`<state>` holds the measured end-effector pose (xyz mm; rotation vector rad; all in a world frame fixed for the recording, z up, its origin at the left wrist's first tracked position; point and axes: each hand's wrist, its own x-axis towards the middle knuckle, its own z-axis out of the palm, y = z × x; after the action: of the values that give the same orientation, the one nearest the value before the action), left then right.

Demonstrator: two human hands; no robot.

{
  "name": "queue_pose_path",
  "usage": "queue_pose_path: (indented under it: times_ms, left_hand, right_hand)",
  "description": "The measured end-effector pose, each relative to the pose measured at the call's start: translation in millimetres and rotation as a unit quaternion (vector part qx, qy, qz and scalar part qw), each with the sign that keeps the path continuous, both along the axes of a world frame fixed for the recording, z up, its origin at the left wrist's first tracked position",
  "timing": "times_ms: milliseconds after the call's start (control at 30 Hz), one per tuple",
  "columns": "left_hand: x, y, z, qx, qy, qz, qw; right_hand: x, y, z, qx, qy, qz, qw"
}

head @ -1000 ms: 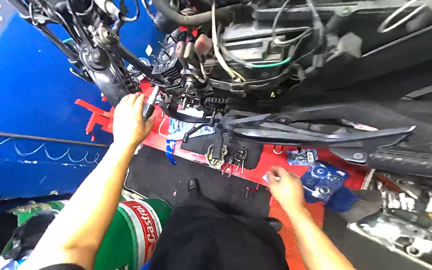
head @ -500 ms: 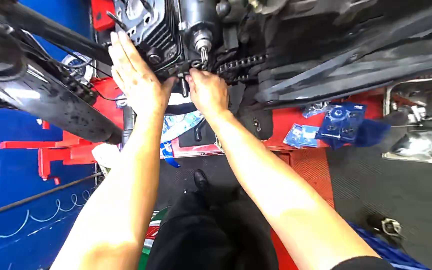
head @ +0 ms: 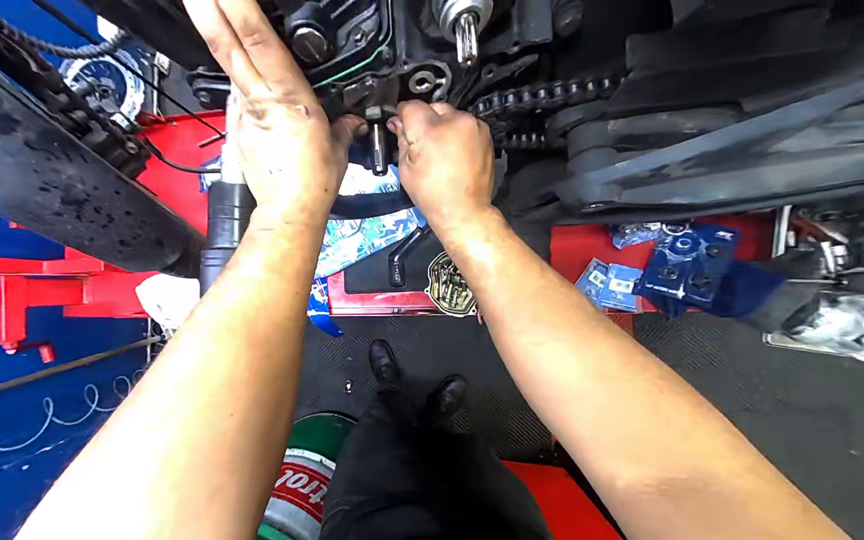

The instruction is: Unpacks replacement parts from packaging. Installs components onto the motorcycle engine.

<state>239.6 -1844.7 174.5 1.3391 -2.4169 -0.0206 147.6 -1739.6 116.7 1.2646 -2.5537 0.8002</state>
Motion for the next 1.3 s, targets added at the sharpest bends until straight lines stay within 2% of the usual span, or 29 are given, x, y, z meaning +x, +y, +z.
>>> queue_pose_path:
  times_ms: [800, 1300]
  left_hand:
    - [-2.1, -3.1, -4.1, -0.041, 0.012, -0.005, 0.999]
    - [-3.4, -1.2, -1.1, -0.03, -0.011, 0.01, 0.999]
  right_hand:
    - [9.3, -13.8, -0.1, -0.017, 0.027, -0.058, 0.998]
    - [14.2, -18.3, -1.1, -0.026, 0.02, -0.085, 0.996]
